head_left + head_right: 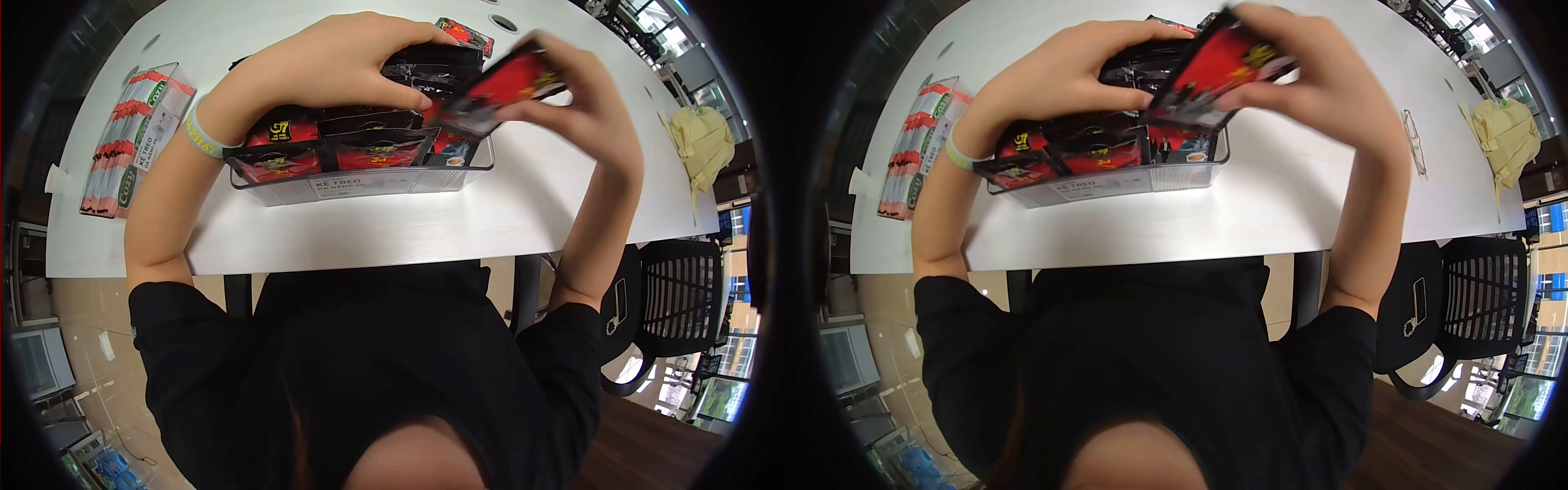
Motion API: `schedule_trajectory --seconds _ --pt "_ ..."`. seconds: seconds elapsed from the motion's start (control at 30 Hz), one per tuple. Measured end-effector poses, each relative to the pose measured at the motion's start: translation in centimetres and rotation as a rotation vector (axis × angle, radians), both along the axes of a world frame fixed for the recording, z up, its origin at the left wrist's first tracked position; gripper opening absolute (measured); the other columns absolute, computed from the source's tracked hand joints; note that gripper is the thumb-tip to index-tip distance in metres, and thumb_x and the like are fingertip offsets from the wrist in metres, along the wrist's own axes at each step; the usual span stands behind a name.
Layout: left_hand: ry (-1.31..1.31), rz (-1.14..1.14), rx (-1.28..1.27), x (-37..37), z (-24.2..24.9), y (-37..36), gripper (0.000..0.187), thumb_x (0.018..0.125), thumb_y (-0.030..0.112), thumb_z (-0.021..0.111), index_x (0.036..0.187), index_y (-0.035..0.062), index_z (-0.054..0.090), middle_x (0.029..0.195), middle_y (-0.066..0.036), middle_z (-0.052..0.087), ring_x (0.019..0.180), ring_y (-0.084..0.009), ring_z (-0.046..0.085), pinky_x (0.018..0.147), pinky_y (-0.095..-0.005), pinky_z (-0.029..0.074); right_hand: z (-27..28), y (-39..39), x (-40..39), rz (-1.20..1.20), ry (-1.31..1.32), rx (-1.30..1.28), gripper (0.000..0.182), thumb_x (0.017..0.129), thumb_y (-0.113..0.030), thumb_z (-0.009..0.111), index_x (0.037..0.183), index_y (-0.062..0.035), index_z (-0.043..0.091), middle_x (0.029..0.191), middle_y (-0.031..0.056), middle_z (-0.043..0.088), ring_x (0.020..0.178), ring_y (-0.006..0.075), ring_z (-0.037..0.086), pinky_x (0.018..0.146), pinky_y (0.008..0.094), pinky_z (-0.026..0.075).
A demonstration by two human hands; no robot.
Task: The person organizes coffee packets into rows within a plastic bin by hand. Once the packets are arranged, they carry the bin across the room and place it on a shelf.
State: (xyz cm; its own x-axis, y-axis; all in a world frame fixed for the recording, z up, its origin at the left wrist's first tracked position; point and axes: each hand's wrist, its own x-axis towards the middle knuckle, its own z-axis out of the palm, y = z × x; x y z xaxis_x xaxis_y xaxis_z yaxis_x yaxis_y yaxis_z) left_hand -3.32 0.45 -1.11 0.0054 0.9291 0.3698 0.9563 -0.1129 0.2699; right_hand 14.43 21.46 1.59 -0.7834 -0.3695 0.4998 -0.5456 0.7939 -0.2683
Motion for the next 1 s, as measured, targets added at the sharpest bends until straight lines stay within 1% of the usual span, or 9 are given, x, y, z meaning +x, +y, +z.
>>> schedule_trajectory --seconds 0.1,0.23,0.33,0.57,0.67,0.73,0.83,0.93,1.0 --pt "0.001 0.004 0.007 0.2 0.1 -0.2 0.063 0.080 0.040 0.067 0.132 0.0073 0.053 0.115 -0.018 0.064 0.101 -0.0326 0.063 0.088 -0.0387 0.049 -0.7 -3.1 0.0 -0.103 -0.025 0.083 0.052 0.068 -0.003 0.079 0.112 0.0023 0.053 0.091 0.0187 0.064 0.082 0.0381 0.063 0.073 0.0375 0.052" --pt "0.001 -0.037 0.024 0.0 0.0 0.1 0.062 0.078 0.035 0.066 0.131 0.0067 0.053 0.114 -0.018 0.064 0.099 -0.0327 0.063 0.088 -0.0390 0.050 -1.3 -5.4 0.8 -0.243 -0.054 0.272 0.062 0.061 -0.003 0.081 0.116 -0.0025 0.053 0.097 0.0157 0.064 0.087 0.0364 0.061 0.076 0.0426 0.049" --pt "0.016 -0.070 0.071 -0.1 0.0 -0.1 0.062 0.075 0.033 0.063 0.130 0.0054 0.053 0.112 -0.019 0.064 0.098 -0.0334 0.063 0.087 -0.0394 0.050 -1.8 -6.6 0.7 -0.412 -0.024 0.340 0.083 0.051 -0.005 0.085 0.126 -0.0093 0.050 0.126 0.0086 0.051 0.109 0.0326 0.053 0.088 0.0405 0.046" --pt "-0.044 -0.079 0.009 0.4 0.7 -0.4 0.058 0.077 0.038 0.061 0.122 0.0026 0.057 0.110 -0.020 0.065 0.098 -0.0346 0.063 0.086 -0.0388 0.049 -3.1 -6.7 -0.1 -0.460 0.097 0.268 0.098 0.045 -0.003 0.087 0.133 -0.0138 0.045 0.136 0.0075 0.044 0.123 0.0338 0.043 0.100 0.0433 0.042" --pt "-0.080 -0.033 -0.030 0.9 0.9 -0.3 0.061 0.081 0.048 0.061 0.123 0.0028 0.058 0.111 -0.020 0.065 0.099 -0.0338 0.063 0.087 -0.0381 0.049 -3.0 -5.2 -0.5 -0.415 0.067 0.248 0.097 0.049 -0.011 0.089 0.135 -0.0149 0.044 0.139 0.0067 0.043 0.127 0.0321 0.041 0.104 0.0432 0.040" --pt "-0.081 -0.003 -0.050 0.9 0.7 -0.2 0.065 0.083 0.053 0.061 0.124 0.0032 0.058 0.112 -0.020 0.065 0.100 -0.0334 0.063 0.088 -0.0377 0.049 -2.8 -2.2 -1.5 -0.096 0.010 0.107 0.097 0.053 -0.022 0.091 0.138 -0.0151 0.043 0.140 0.0043 0.044 0.128 0.0276 0.043 0.104 0.0410 0.038" --pt "-0.005 -0.006 -0.006 0.3 0.0 0.1 0.071 0.084 0.059 0.059 0.128 0.0038 0.057 0.114 -0.020 0.064 0.102 -0.0332 0.063 0.090 -0.0373 0.048 -2.6 3.5 -2.9 -0.113 -0.092 -0.145 0.066 0.072 -0.029 0.082 0.130 -0.0112 0.056 0.129 0.0032 0.059 0.121 0.0187 0.051 0.100 0.0372 0.037" --pt "0.048 -0.010 0.037 0.2 -0.1 0.1 0.071 0.085 0.057 0.059 0.130 0.0030 0.055 0.116 -0.022 0.064 0.104 -0.0343 0.062 0.091 -0.0377 0.048 -4.1 6.4 -4.7 -0.553 0.005 -0.077 0.046 0.088 -0.029 0.070 0.127 -0.0086 0.058 0.125 0.0062 0.062 0.119 0.0207 0.054 0.094 0.0347 0.044" --pt "0.050 -0.013 0.027 0.2 0.0 0.1 0.070 0.085 0.056 0.058 0.129 0.0015 0.055 0.117 -0.022 0.063 0.105 -0.0349 0.062 0.091 -0.0381 0.048 -7.4 7.4 -6.1 -0.476 0.088 0.087 0.041 0.091 -0.025 0.063 0.131 -0.0141 0.056 0.134 0.0117 0.056 0.122 0.0265 0.053 0.098 0.0378 0.044"
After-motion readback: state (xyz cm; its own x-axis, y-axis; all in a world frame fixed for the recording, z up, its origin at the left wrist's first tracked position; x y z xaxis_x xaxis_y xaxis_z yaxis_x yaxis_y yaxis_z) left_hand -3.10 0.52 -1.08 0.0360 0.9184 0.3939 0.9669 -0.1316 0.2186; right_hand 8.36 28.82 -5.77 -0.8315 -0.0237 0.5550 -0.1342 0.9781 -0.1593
